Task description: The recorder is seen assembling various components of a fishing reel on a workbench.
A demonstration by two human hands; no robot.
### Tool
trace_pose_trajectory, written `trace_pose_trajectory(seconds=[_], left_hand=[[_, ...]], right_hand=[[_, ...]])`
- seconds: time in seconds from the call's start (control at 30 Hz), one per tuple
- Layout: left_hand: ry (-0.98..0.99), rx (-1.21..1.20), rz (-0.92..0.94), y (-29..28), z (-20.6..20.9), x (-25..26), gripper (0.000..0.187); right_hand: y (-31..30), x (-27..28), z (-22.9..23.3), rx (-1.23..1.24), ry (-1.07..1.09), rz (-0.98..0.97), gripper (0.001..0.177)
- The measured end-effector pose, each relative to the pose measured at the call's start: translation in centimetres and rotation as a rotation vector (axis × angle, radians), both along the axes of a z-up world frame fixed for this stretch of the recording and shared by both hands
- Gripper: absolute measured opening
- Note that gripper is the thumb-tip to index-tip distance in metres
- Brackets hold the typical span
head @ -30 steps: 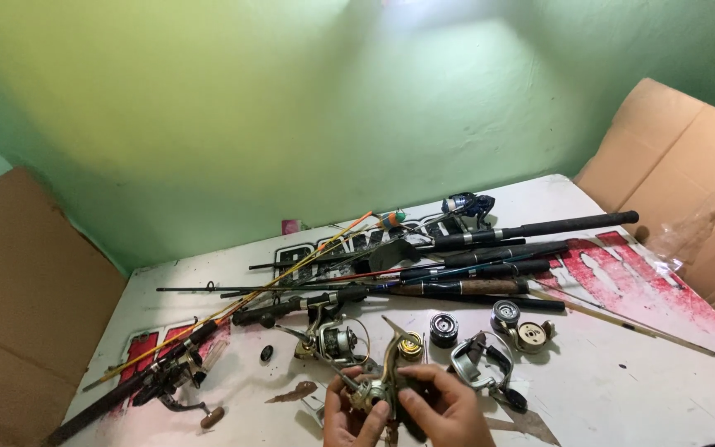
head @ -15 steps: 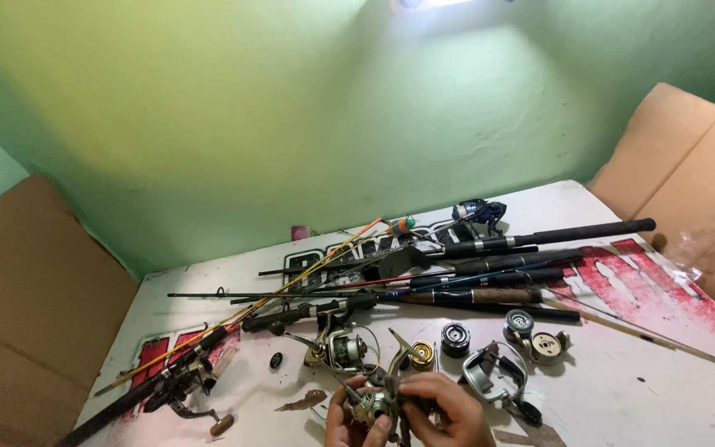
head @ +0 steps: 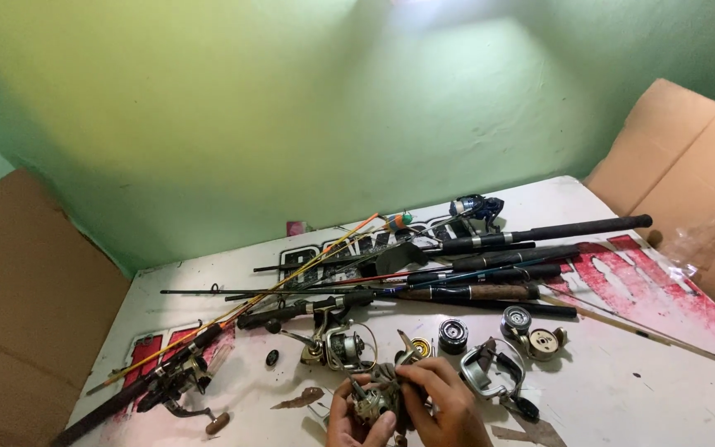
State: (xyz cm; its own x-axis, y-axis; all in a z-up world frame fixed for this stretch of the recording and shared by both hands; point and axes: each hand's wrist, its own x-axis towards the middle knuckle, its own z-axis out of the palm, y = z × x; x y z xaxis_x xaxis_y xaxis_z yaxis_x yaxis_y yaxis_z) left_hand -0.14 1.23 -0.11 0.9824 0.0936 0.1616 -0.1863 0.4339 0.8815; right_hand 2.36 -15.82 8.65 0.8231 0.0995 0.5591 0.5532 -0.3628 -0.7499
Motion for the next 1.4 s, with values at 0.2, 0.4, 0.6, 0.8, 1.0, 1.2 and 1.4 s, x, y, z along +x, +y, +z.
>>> trace_pose_trajectory(seconds=[0.2, 0.4, 0.6, 0.8, 1.0, 1.2, 1.4], left_hand=[[-0.008, -0.076, 0.05, 0.9, -3.4, 1.9, 0.062], [-0.029, -0.09, -0.027, -0.2, -2.1, 2.1, 0.061], [-0.03, 0.04, -0.006, -0.7, 0.6, 1.6, 0.062], [0.091, 0.071, 0.149, 0.3, 0.1, 1.8, 0.061], [0.133, 0.051, 0.104, -0.6, 2.9, 0.6, 0.063], [0.164, 0.047, 0.114, -0.8, 5.9, -0.5, 0.053], [0.202, 0.142, 0.099, -1.3, 8.8, -1.5, 0.056]], right_hand=[[0.8, 1.2, -5.2, -0.019, -0.006, 0.129, 0.023], [0.3, 0.7, -3.3, 0.031, 0.048, 0.05, 0.027], [-0.5, 0.7, -3.0, 0.061, 0.052, 0.006, 0.025], [0.2, -0.1, -2.4, 0.027, 0.067, 0.09, 0.024], [0.6, -0.6, -1.1, 0.072, 0.068, 0.036, 0.028], [0.6, -1.1, 1.0, 0.069, 0.026, 0.11, 0.024], [0.8, -2.4, 2.3, 0.058, 0.003, 0.111, 0.027]])
